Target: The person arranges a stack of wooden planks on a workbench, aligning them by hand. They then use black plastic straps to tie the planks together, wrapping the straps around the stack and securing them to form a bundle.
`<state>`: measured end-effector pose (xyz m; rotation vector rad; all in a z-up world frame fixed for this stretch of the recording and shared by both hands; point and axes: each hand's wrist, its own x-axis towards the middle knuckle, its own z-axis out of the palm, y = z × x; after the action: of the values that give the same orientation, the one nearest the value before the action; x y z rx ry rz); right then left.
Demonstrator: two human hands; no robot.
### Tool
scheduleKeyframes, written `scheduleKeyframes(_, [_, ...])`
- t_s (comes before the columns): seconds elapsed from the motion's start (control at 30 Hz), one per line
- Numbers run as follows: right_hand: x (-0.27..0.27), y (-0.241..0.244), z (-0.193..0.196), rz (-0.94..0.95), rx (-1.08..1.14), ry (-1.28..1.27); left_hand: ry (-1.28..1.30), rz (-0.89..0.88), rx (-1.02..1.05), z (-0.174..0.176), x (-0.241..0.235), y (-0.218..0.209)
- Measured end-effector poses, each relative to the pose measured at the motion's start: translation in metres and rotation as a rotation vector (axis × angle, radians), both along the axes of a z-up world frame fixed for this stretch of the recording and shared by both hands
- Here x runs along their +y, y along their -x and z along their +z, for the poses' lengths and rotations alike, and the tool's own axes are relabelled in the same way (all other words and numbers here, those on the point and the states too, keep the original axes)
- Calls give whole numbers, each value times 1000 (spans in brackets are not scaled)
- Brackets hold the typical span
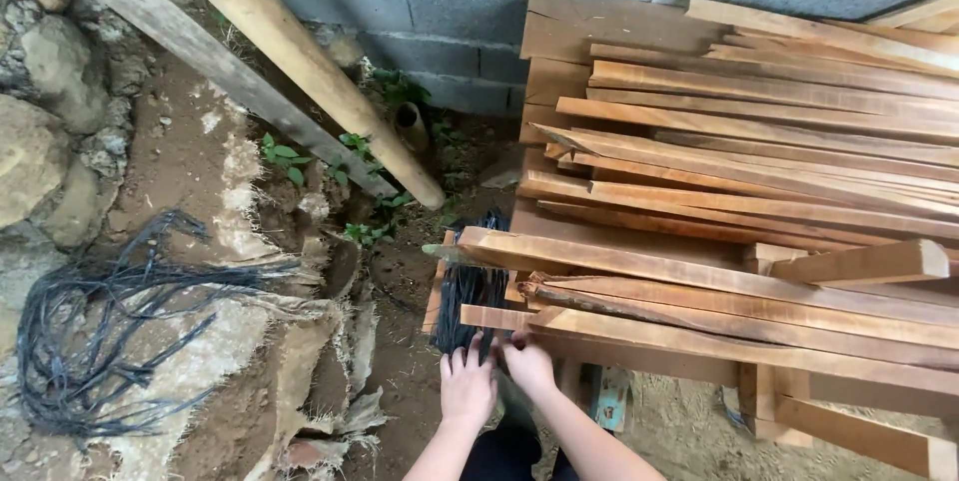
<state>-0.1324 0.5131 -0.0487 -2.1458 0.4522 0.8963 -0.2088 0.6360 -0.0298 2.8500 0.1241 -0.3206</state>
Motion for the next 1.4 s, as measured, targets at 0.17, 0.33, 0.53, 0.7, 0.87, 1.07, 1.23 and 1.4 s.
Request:
scheduleKeyframes(0.17, [-36, 7, -86, 81, -35, 35, -27, 9, 161, -3, -5, -2])
scheduleKeyframes(0.33, [-54, -6, 16, 84, 10, -57, -27, 24, 252, 14, -8, -12])
scheduleKeyframes(0.53, [-116, -24, 60, 451, -25, -48, -46, -49, 554, 41, -11, -24])
scheduleKeyframes(0.7, [-161, -55, 96, 966, -238, 257, -146, -30, 394, 0, -12, -11])
scheduleKeyframes(0.87, [-174, -96, 188, 1032, -109, 306, -138, 27, 539, 40, -25, -30])
scheduleKeyframes(1.07, [-243, -160, 192, 763, -382, 163, -128, 139, 668, 87, -45, -51])
scheduleKeyframes(1.23, [-298, -217, 195, 522, -404, 47, -91, 401, 565, 33, -73, -56])
scheduleKeyframes(1.4, [-357, -254, 78, 731, -1102, 131, 485, 1214, -120, 80, -215, -63])
